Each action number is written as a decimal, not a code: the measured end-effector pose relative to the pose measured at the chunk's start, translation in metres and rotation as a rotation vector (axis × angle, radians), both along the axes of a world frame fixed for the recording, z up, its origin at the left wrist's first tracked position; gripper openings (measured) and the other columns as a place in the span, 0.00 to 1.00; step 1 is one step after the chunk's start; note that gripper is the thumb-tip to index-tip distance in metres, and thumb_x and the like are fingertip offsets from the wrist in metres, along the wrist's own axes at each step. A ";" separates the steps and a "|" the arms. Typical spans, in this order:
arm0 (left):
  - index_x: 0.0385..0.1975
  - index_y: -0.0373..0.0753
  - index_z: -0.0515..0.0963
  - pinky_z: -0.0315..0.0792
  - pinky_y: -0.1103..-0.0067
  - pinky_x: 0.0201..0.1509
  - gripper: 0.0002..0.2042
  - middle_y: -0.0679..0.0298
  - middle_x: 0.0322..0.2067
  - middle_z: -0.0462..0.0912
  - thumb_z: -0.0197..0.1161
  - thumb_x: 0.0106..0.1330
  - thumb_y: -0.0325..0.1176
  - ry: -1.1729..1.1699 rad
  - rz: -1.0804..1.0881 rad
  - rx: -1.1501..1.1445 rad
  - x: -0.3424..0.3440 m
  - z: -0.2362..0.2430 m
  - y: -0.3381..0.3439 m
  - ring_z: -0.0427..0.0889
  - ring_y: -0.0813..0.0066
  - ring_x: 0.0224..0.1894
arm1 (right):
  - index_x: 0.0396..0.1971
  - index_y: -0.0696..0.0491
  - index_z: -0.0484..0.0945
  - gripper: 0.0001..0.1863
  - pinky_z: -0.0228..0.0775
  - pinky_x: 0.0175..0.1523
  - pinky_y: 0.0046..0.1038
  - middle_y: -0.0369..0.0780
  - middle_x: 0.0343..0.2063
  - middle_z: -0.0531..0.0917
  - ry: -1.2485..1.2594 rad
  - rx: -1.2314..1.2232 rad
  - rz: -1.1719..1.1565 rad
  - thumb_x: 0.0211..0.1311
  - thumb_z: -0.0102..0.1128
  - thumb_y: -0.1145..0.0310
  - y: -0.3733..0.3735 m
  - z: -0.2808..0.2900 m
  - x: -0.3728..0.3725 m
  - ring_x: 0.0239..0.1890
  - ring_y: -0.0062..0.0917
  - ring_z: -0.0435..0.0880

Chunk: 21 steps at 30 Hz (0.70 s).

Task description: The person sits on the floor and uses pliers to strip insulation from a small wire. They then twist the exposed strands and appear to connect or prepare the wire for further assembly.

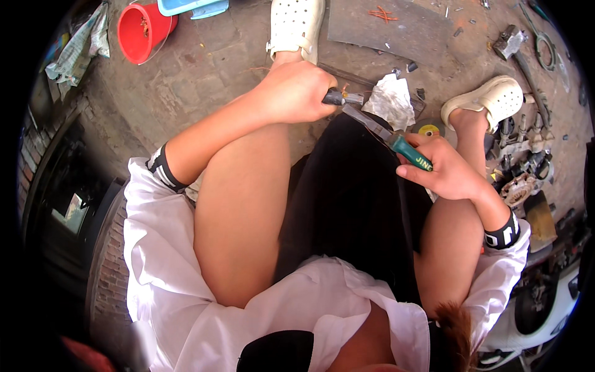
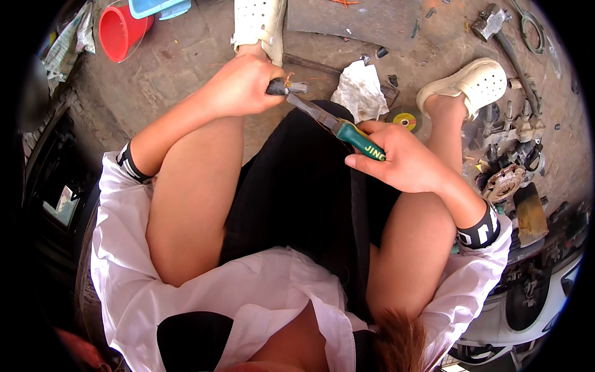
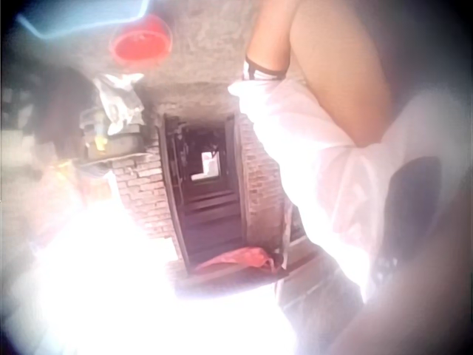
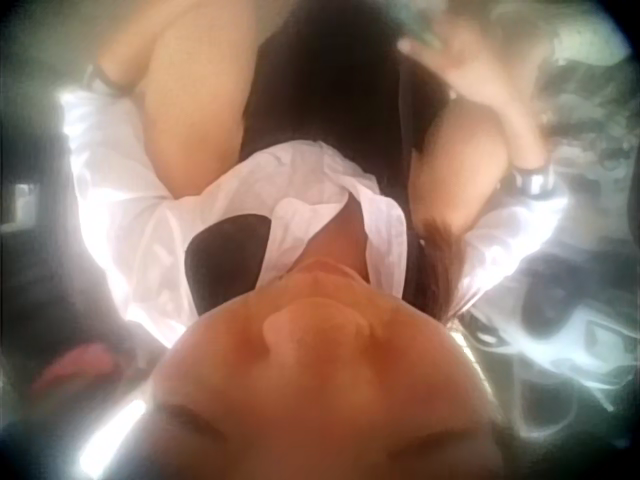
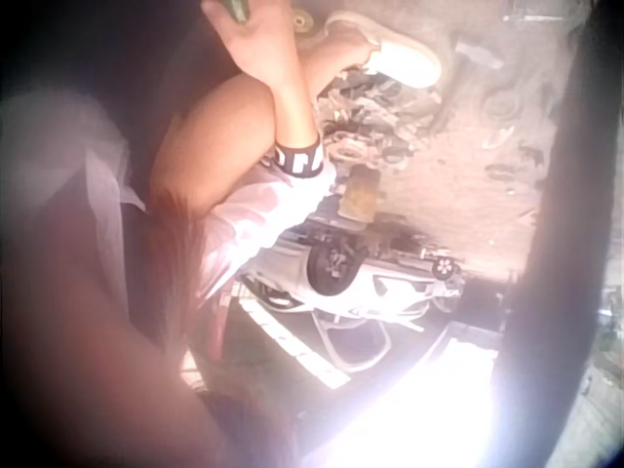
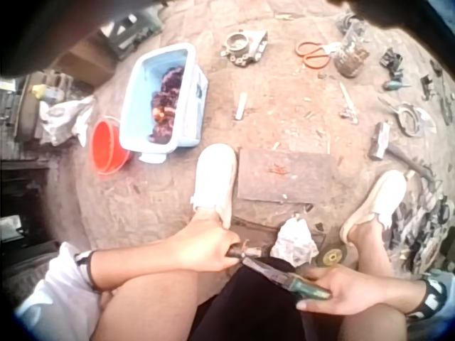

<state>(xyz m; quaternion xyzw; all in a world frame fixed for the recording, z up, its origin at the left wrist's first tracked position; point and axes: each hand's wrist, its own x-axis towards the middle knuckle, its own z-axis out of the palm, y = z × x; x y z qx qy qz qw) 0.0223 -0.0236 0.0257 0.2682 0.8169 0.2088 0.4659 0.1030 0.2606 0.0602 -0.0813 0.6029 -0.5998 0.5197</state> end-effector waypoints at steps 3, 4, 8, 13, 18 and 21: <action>0.17 0.37 0.76 0.70 0.62 0.30 0.11 0.54 0.17 0.79 0.60 0.54 0.38 0.003 0.002 0.016 0.003 -0.002 -0.003 0.79 0.53 0.24 | 0.22 0.63 0.70 0.17 0.66 0.40 0.31 0.43 0.30 0.74 -0.025 -0.014 0.008 0.62 0.64 0.66 -0.001 0.001 -0.003 0.31 0.32 0.74; 0.17 0.37 0.76 0.71 0.62 0.30 0.12 0.54 0.17 0.79 0.60 0.54 0.39 0.011 0.003 0.028 0.004 -0.004 -0.005 0.79 0.53 0.24 | 0.22 0.62 0.70 0.17 0.66 0.40 0.31 0.43 0.30 0.74 -0.021 -0.018 0.009 0.62 0.64 0.66 0.000 0.001 -0.002 0.31 0.32 0.74; 0.16 0.38 0.76 0.70 0.62 0.29 0.12 0.55 0.17 0.79 0.60 0.55 0.40 -0.016 0.032 0.054 0.003 -0.001 -0.004 0.80 0.53 0.24 | 0.23 0.62 0.71 0.17 0.67 0.40 0.31 0.44 0.30 0.74 -0.044 -0.019 0.015 0.62 0.64 0.66 0.001 0.002 -0.001 0.32 0.33 0.75; 0.19 0.39 0.77 0.70 0.65 0.29 0.11 0.55 0.18 0.79 0.60 0.55 0.40 0.063 -0.033 0.051 -0.003 -0.007 -0.003 0.80 0.55 0.25 | 0.25 0.62 0.75 0.15 0.68 0.43 0.36 0.45 0.36 0.75 0.154 0.087 0.045 0.59 0.66 0.65 0.003 0.000 -0.005 0.37 0.39 0.76; 0.24 0.38 0.79 0.66 0.76 0.27 0.10 0.69 0.16 0.74 0.64 0.59 0.38 -0.299 0.378 0.149 -0.007 -0.014 -0.004 0.73 0.77 0.22 | 0.26 0.62 0.78 0.13 0.64 0.58 0.38 0.50 0.54 0.71 0.503 0.234 -0.045 0.52 0.69 0.67 0.000 -0.003 -0.011 0.53 0.45 0.72; 0.23 0.39 0.73 0.59 0.83 0.24 0.13 0.77 0.17 0.66 0.65 0.64 0.37 -0.520 0.559 0.177 -0.013 -0.013 -0.006 0.62 0.88 0.21 | 0.27 0.62 0.79 0.13 0.61 0.62 0.37 0.52 0.58 0.69 0.469 0.282 -0.080 0.52 0.70 0.67 0.009 -0.002 -0.013 0.57 0.47 0.70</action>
